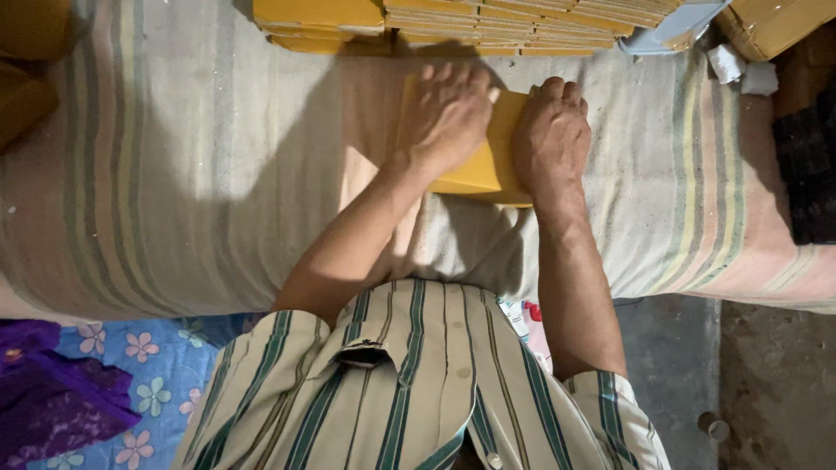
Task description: The person folds flat pre-cut yellow cardboard boxes into open boxes, pressing the sides and creases to shape them, and places each finished box onto a growing stack at the top of the work surface. They repeat the folding cycle one box at a time by hand.
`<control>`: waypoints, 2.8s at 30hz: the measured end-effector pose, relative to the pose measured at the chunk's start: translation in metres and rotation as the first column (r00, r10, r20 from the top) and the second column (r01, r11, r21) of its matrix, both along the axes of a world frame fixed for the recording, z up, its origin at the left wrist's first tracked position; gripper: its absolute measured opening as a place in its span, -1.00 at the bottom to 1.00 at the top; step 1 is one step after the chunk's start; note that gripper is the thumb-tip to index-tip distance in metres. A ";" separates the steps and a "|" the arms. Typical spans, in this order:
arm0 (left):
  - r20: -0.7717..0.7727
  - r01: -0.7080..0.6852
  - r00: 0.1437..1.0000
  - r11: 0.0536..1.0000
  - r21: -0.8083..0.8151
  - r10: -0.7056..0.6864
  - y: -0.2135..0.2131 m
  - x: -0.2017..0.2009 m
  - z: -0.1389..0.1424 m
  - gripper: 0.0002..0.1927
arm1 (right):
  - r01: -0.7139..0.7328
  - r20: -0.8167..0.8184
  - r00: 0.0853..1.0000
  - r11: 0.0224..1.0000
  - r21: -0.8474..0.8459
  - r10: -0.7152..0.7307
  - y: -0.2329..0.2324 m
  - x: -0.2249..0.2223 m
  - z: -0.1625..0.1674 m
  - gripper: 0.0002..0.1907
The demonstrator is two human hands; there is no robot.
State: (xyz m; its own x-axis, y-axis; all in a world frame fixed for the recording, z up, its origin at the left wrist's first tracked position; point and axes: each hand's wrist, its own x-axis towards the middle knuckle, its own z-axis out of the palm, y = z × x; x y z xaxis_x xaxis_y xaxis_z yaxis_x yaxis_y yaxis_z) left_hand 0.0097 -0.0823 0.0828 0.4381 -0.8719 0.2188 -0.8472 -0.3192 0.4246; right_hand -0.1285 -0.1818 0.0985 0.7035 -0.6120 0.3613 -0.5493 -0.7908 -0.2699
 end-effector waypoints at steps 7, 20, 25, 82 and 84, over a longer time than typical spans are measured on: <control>0.147 -0.128 0.977 0.978 -0.164 0.152 -0.013 0.005 -0.021 -0.82 | -0.059 -0.055 0.997 0.996 -0.066 0.055 0.000 0.004 0.005 -0.80; 0.038 -0.028 0.999 0.999 -0.024 0.029 0.011 0.013 -0.003 -0.78 | -0.135 -0.096 0.987 0.988 -0.077 0.127 -0.007 0.004 -0.001 -0.80; -0.107 -0.139 0.986 0.988 -0.072 0.130 0.024 0.035 -0.015 -0.73 | -0.047 -0.081 0.996 0.999 -0.022 0.045 -0.008 0.005 -0.003 -0.76; -0.083 -0.150 0.987 0.977 -0.152 0.139 0.036 0.044 -0.034 -0.68 | -0.254 -0.264 0.943 0.952 -0.171 0.204 0.016 0.043 0.009 -0.70; -0.140 -0.151 0.981 0.981 -0.123 0.133 0.035 0.041 -0.025 -0.67 | -0.172 -0.252 0.958 0.976 -0.131 0.135 0.002 0.025 0.013 -0.65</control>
State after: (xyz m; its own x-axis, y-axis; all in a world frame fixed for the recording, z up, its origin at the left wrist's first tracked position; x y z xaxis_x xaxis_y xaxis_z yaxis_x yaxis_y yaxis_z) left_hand 0.0506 -0.0471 0.0577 0.5875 -0.7659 0.2611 -0.7321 -0.3657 0.5747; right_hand -0.1030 -0.1799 0.1115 0.8618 -0.4417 0.2495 -0.4523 -0.8917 -0.0165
